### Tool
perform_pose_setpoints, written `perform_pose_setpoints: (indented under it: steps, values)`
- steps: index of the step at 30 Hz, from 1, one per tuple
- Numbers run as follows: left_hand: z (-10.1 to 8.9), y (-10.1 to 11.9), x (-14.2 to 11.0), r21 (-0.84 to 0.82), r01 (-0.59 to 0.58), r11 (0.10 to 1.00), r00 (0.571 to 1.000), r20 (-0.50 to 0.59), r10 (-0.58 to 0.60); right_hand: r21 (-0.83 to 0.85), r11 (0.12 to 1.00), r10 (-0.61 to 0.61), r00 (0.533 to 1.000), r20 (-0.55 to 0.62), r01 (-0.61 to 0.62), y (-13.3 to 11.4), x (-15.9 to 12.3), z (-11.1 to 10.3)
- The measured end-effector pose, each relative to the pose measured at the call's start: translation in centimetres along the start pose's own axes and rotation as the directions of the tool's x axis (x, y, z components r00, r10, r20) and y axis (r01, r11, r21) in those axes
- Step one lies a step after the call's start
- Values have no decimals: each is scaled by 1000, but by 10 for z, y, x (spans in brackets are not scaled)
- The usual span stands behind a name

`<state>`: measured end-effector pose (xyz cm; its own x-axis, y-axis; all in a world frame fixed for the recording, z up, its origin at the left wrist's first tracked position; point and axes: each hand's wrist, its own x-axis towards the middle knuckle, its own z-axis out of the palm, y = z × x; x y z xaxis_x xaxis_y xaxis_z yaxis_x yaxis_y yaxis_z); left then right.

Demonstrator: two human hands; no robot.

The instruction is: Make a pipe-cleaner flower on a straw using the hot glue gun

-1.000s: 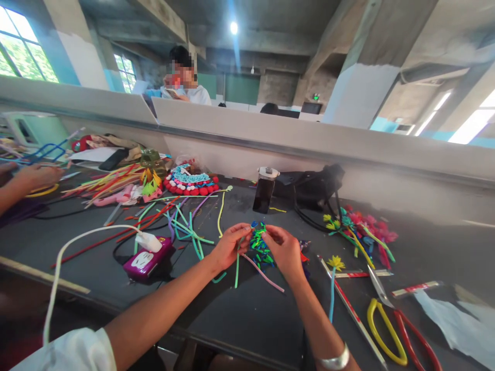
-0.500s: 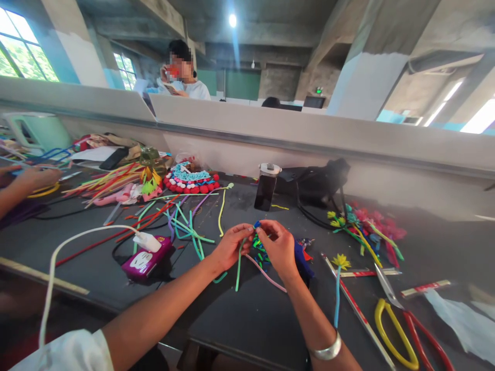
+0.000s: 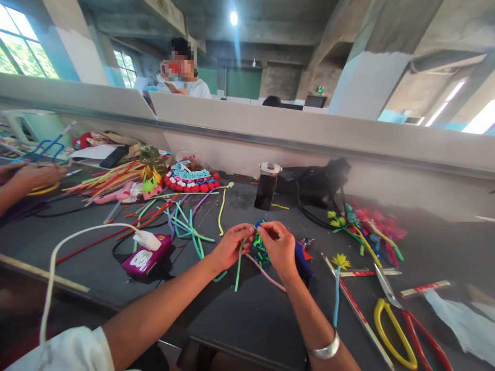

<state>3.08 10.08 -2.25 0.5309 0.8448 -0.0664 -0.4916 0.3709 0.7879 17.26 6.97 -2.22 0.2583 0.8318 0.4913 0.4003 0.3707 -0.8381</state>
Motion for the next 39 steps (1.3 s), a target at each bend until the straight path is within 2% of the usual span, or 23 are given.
perform_pose_setpoints:
  steps: [4, 10, 14, 20, 30, 39]
  values:
    - [-1, 0, 1, 16, -11, 1000, 1000, -11, 11, 2, 1000, 8, 1000, 3, -8, -2, 1, -3]
    - [-1, -2, 2, 51, -43, 998, 998, -45, 46, 103, 992, 64, 998, 16, -66, 0, 4, -13]
    - [0, -4, 1, 106, -55, 993, 997, -48, 61, 83, 994, 71, 996, 50, -75, 0, 4, -16]
    - [1, -5, 0, 191, -42, 981, 998, -36, 50, -28, 999, -27, 998, 49, 28, -1, 4, -15]
    - [3, -5, -2, 216, -11, 976, 999, -42, 20, -140, 977, -154, 987, 52, 160, -4, 4, -14]
    - [0, -7, 0, 219, 9, 976, 999, -48, 1, -188, 966, -169, 984, 64, 178, -4, 4, -13]
